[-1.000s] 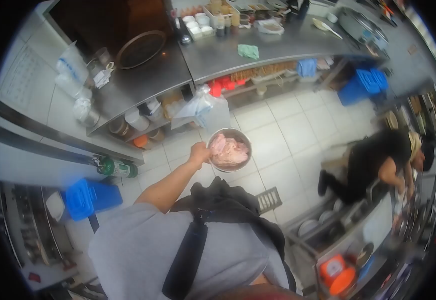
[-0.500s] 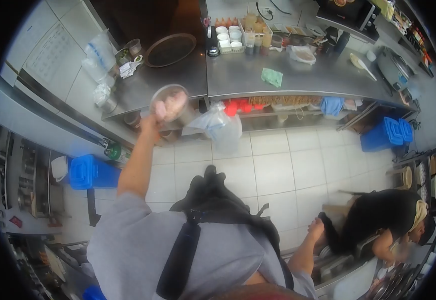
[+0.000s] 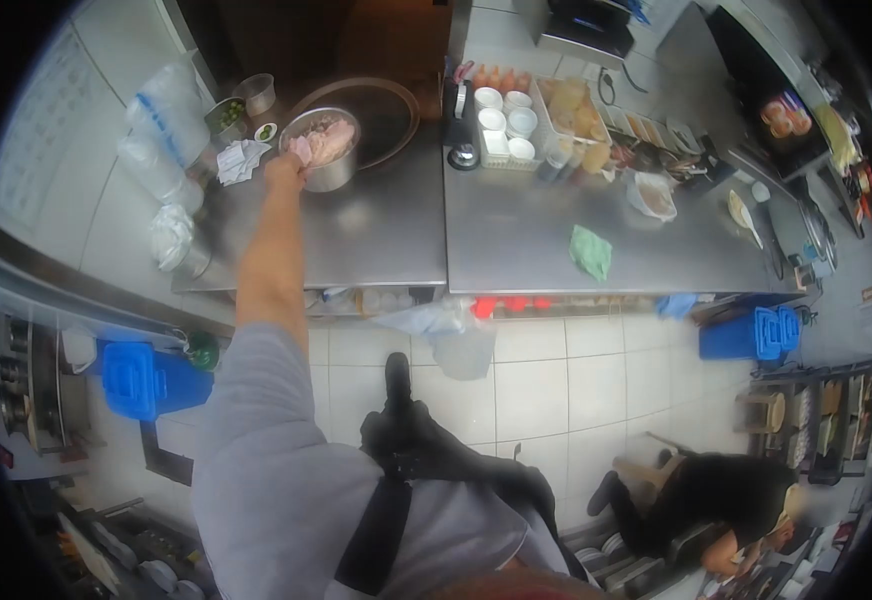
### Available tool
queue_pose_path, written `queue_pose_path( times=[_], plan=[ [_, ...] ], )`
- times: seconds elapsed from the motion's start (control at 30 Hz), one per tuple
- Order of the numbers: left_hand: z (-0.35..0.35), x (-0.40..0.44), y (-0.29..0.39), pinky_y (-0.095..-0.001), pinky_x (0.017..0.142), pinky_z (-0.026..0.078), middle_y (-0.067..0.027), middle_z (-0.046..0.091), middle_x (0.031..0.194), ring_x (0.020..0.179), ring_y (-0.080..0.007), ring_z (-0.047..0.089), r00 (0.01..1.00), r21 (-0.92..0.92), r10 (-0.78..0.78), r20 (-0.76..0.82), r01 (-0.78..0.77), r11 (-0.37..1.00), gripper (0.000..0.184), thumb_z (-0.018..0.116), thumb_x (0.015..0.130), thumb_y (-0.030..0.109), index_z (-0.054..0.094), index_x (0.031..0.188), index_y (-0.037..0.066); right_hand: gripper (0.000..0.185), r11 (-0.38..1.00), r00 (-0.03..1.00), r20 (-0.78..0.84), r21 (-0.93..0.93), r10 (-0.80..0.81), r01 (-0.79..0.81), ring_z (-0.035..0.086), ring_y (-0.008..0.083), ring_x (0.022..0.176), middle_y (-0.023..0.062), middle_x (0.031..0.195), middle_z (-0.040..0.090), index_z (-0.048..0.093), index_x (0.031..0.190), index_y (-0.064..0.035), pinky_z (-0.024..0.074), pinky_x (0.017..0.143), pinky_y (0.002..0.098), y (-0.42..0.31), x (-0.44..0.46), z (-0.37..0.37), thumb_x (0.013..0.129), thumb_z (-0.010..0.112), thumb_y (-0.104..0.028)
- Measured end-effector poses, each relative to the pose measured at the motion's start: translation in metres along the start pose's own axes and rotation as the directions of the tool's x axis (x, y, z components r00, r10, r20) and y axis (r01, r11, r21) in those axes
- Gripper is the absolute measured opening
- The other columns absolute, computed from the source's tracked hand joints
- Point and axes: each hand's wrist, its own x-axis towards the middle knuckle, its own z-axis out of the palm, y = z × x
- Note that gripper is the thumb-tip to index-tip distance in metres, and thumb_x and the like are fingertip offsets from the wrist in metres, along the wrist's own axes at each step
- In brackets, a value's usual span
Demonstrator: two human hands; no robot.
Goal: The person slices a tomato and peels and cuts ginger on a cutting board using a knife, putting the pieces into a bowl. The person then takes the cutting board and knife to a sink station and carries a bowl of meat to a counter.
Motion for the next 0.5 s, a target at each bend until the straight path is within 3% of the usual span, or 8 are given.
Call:
queue_pose_path(
  times=[0.1,0.17,0.2,0.23,0.3,0.33,0.4,0.5],
  plan=[
    [0.033,0.051,0.002,-0.0362,0.052,0.055,-0.0178,0.066,0.090,0.072,-0.0264,0.068,0.997,-0.134,0.060,-0.039,-0.065,0.989,0.029,0.065,0.088,0.018,0.061,0.097,-0.009,0.033,0.994,0.998,-0.015,-0.088,-0.061,0.060,0.066,0.0321,0.074,0.0198,0.078,0.066,0.065,0.104,0.0002,0.0517,0.068,0.0446,-0.033,0.001,-0.045,0.087,0.057,-0.027],
    [0.045,0.061,0.015,-0.0351,0.053,0.056,-0.0169,0.066,0.090,0.073,-0.0259,0.068,1.000,-0.142,0.013,-0.006,-0.013,0.990,0.029,0.063,0.089,0.018,0.061,0.099,-0.009,0.028,0.987,0.977,-0.183,0.088,-0.113,0.131,0.062,0.0186,0.058,0.0077,0.066,0.060,0.063,0.108,0.0000,0.0485,0.051,0.0313,-0.176,-0.006,-0.145,0.086,0.050,-0.012],
    [0.046,0.087,0.006,-0.0351,0.053,0.056,-0.0169,0.066,0.090,0.073,-0.0259,0.068,1.000,-0.150,0.012,0.000,-0.011,0.989,0.029,0.063,0.089,0.018,0.061,0.099,-0.009,0.029,0.953,0.976,-0.185,0.299,0.112,-0.052,0.066,0.0218,0.060,0.0132,0.071,0.065,0.065,0.107,0.0023,0.0509,0.051,0.0332,-0.176,0.010,-0.148,0.084,0.053,-0.011],
    [0.044,0.123,-0.009,-0.0350,0.052,0.056,-0.0168,0.066,0.090,0.072,-0.0257,0.068,0.949,0.430,0.261,0.179,-0.314,0.847,0.030,0.064,0.089,0.019,0.061,0.099,-0.009,0.030,0.838,0.927,-0.178,0.508,0.331,-0.202,0.070,0.0250,0.061,0.0187,0.077,0.069,0.067,0.105,0.0046,0.0534,0.051,0.0351,-0.175,0.025,-0.151,0.081,0.056,-0.010],
    [0.054,0.143,-0.010,-0.0344,0.051,0.056,-0.0164,0.066,0.088,0.072,-0.0255,0.068,0.925,0.540,0.267,0.271,-0.376,0.753,0.031,0.064,0.089,0.021,0.062,0.096,-0.009,0.031,0.836,0.901,-0.205,0.492,0.382,-0.243,0.068,0.0210,0.056,0.0187,0.075,0.068,0.066,0.104,0.0079,0.0512,0.044,0.0305,-0.199,0.053,-0.166,0.080,0.052,-0.004],
    [0.054,0.135,-0.017,-0.0339,0.050,0.055,-0.0162,0.066,0.087,0.071,-0.0255,0.068,0.963,0.294,0.176,0.202,-0.231,0.928,0.032,0.064,0.089,0.023,0.062,0.093,-0.008,0.030,0.889,0.902,-0.211,0.355,0.378,-0.289,0.069,0.0209,0.057,0.0169,0.073,0.068,0.067,0.104,0.0065,0.0519,0.045,0.0301,-0.218,0.066,-0.174,0.080,0.053,-0.003],
    [0.049,0.114,-0.027,-0.0327,0.048,0.054,-0.0157,0.065,0.086,0.069,-0.0254,0.067,0.993,-0.145,0.063,0.098,-0.048,0.988,0.035,0.061,0.090,0.027,0.062,0.089,-0.007,0.031,0.910,0.922,-0.206,0.333,0.327,-0.248,0.068,0.0207,0.056,0.0158,0.073,0.068,0.067,0.105,0.0053,0.0519,0.044,0.0298,-0.225,0.093,-0.175,0.079,0.053,-0.002],
    [0.010,0.072,-0.044,-0.0376,0.054,0.056,-0.0167,0.065,0.079,0.064,-0.0264,0.066,0.941,-0.164,0.223,0.255,-0.185,0.969,0.035,0.057,0.092,0.030,0.062,0.089,-0.005,0.030,0.953,0.980,-0.141,0.287,0.141,-0.096,0.071,0.0282,0.068,0.0209,0.080,0.070,0.071,0.102,-0.0006,0.0561,0.061,0.0388,-0.253,0.116,-0.170,0.078,0.055,-0.009]
  ],
)
